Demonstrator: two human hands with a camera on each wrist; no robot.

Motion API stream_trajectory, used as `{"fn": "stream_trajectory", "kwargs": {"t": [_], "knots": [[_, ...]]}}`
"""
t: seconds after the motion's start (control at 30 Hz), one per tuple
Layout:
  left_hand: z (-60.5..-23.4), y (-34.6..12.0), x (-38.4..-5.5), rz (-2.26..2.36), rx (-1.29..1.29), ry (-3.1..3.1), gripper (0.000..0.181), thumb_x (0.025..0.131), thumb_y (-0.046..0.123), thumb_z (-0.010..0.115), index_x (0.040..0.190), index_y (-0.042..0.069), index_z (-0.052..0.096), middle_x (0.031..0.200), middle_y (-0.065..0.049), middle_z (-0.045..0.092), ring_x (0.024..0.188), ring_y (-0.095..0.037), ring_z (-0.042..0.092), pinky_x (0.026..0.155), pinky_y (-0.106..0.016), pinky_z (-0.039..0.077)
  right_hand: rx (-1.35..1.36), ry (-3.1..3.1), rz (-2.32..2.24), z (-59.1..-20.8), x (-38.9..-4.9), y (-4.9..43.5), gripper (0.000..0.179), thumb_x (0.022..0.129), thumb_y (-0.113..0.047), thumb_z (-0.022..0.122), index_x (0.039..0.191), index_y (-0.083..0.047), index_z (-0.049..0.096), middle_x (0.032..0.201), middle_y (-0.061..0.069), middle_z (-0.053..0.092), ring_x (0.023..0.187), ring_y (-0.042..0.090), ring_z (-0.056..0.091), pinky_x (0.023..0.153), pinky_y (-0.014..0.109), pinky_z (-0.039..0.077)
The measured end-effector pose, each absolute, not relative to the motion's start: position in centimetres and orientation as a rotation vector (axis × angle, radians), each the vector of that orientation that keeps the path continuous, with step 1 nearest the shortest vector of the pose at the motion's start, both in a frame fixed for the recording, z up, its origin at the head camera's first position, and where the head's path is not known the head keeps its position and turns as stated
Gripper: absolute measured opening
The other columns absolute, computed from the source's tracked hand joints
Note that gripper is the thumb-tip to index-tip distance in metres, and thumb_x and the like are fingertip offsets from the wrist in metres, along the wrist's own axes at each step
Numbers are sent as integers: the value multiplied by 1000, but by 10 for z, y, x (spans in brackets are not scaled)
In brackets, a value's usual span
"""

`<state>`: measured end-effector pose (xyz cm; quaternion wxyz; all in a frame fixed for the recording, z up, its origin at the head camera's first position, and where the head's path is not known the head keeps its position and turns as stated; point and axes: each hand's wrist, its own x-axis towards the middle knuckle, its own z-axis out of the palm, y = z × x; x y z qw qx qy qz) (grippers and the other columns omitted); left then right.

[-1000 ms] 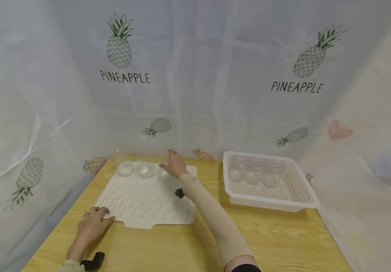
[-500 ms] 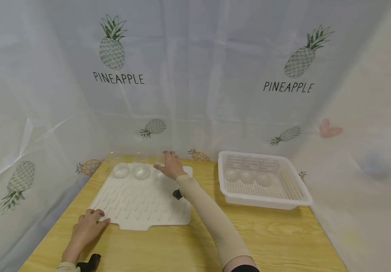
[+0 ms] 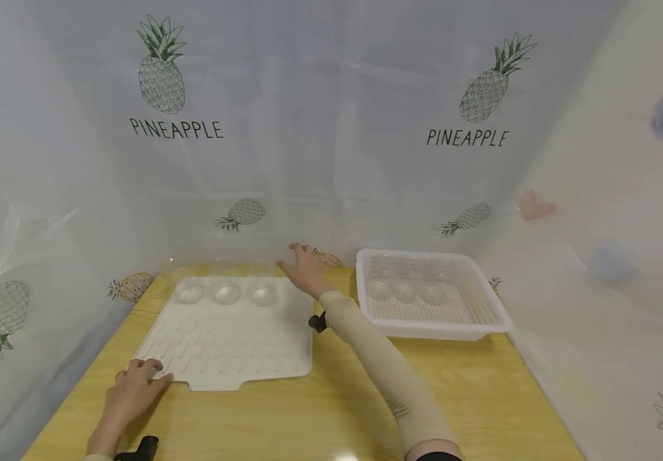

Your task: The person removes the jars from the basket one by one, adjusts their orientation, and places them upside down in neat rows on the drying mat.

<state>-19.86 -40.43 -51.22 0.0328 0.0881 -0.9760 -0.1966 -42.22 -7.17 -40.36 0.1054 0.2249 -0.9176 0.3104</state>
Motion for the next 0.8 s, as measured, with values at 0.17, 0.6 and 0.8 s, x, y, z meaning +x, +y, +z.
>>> {"fn": "stream_trajectory", "kwargs": {"t": [0.17, 0.6, 0.8], "knots": [[-512, -414, -195, -611, 298, -3043, 56, 94, 51, 55, 117, 1, 58, 122, -33, 42, 107, -63, 41, 71, -70, 41, 558, -2651, 972, -385, -426, -16, 51, 98, -45, 51, 136, -11, 50, 130, 15, 54, 100, 28, 62, 81, 45, 53], [-513, -419, -198, -593, 287, -3081, 65, 92, 61, 51, 115, 1, 58, 120, -35, 42, 103, -64, 41, 67, -67, 43, -66, -2491, 788, -393, -437, 164, 59, 95, -31, 58, 143, -1, 40, 139, 32, 36, 120, 52, 39, 93, 62, 39], [-515, -410, -205, -605, 254, -3098, 65, 91, 62, 51, 115, 1, 58, 120, -35, 42, 103, -64, 41, 68, -68, 42, -295, -2686, 967, -413, -432, 241, 96, 90, -38, 64, 153, 3, 5, 146, 42, 16, 129, 63, 22, 100, 71, 29]]}}
